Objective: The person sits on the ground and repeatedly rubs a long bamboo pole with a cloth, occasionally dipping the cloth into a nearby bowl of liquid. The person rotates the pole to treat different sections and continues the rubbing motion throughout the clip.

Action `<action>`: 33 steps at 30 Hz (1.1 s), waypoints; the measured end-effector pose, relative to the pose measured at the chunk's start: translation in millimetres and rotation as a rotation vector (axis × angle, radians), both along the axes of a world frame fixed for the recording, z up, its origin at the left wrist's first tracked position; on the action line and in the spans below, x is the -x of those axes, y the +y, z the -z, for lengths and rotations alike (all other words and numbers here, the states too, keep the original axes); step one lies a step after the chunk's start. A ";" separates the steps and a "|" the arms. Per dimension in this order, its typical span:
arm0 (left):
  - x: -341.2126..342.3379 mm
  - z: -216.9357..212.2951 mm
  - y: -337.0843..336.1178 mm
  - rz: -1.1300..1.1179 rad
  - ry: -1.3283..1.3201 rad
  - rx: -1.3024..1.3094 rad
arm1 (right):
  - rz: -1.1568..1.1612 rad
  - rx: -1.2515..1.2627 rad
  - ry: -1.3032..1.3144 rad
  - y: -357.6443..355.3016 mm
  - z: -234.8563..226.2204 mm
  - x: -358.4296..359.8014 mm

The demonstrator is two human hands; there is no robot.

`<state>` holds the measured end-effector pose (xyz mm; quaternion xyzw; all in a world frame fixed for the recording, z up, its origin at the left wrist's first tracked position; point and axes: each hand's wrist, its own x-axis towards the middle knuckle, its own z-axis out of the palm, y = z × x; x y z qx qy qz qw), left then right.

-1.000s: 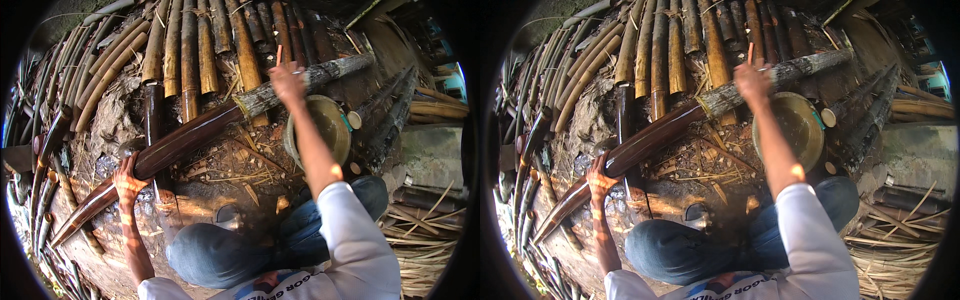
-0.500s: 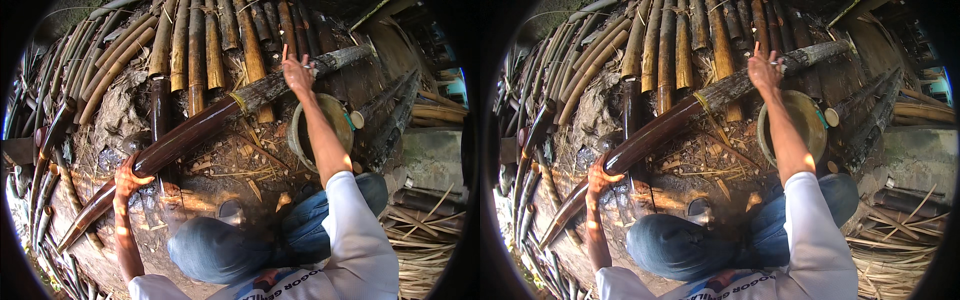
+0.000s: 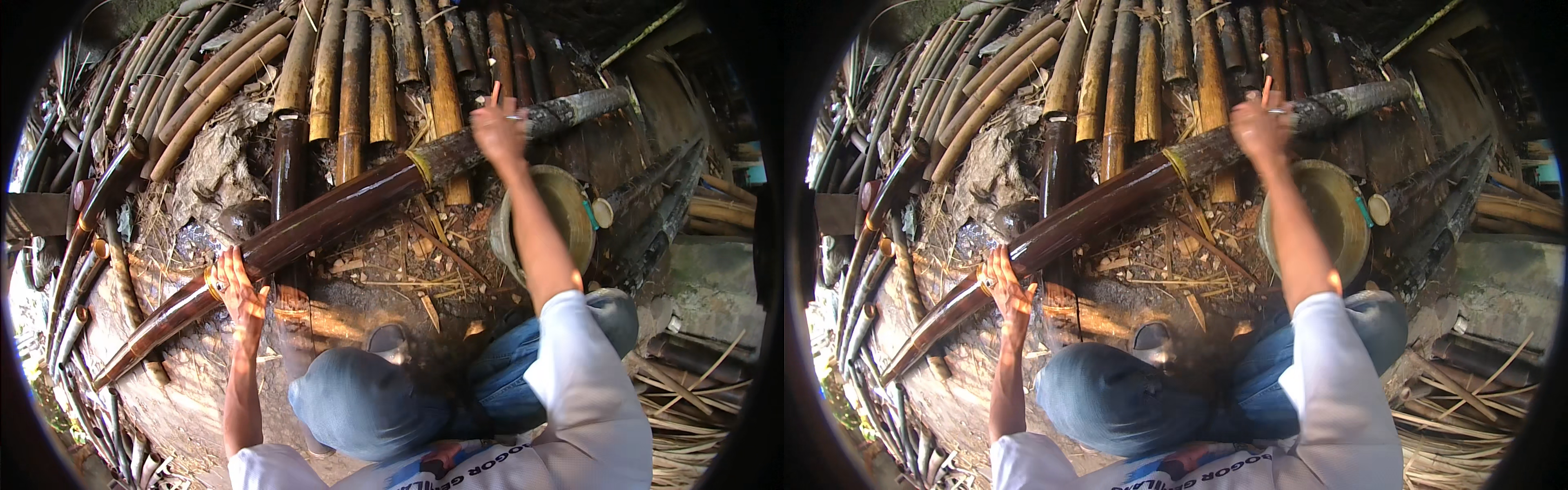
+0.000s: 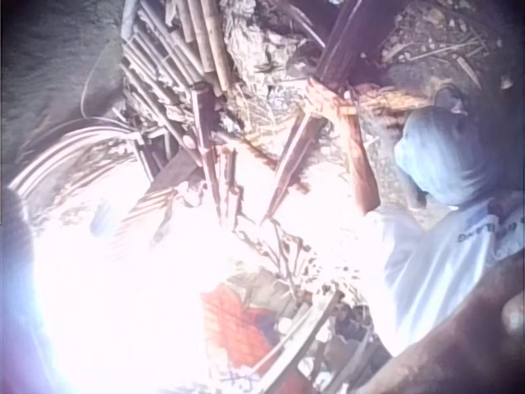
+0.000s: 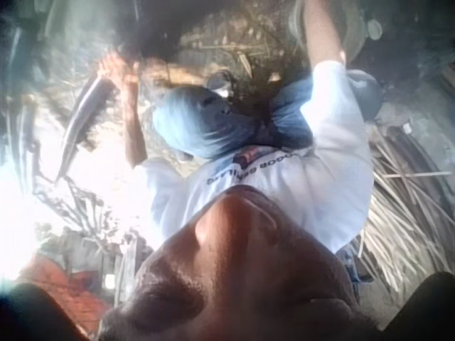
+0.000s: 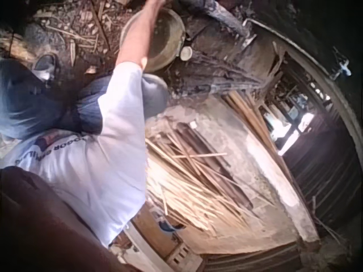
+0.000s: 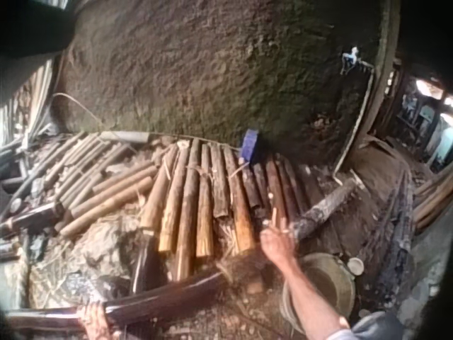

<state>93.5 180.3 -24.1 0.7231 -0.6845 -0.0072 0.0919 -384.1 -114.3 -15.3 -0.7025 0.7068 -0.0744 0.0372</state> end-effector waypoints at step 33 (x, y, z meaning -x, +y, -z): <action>-60.2 -28.4 -59.4 0.024 0.372 -0.860 | -0.118 0.336 0.085 49.2 -14.7 -30.4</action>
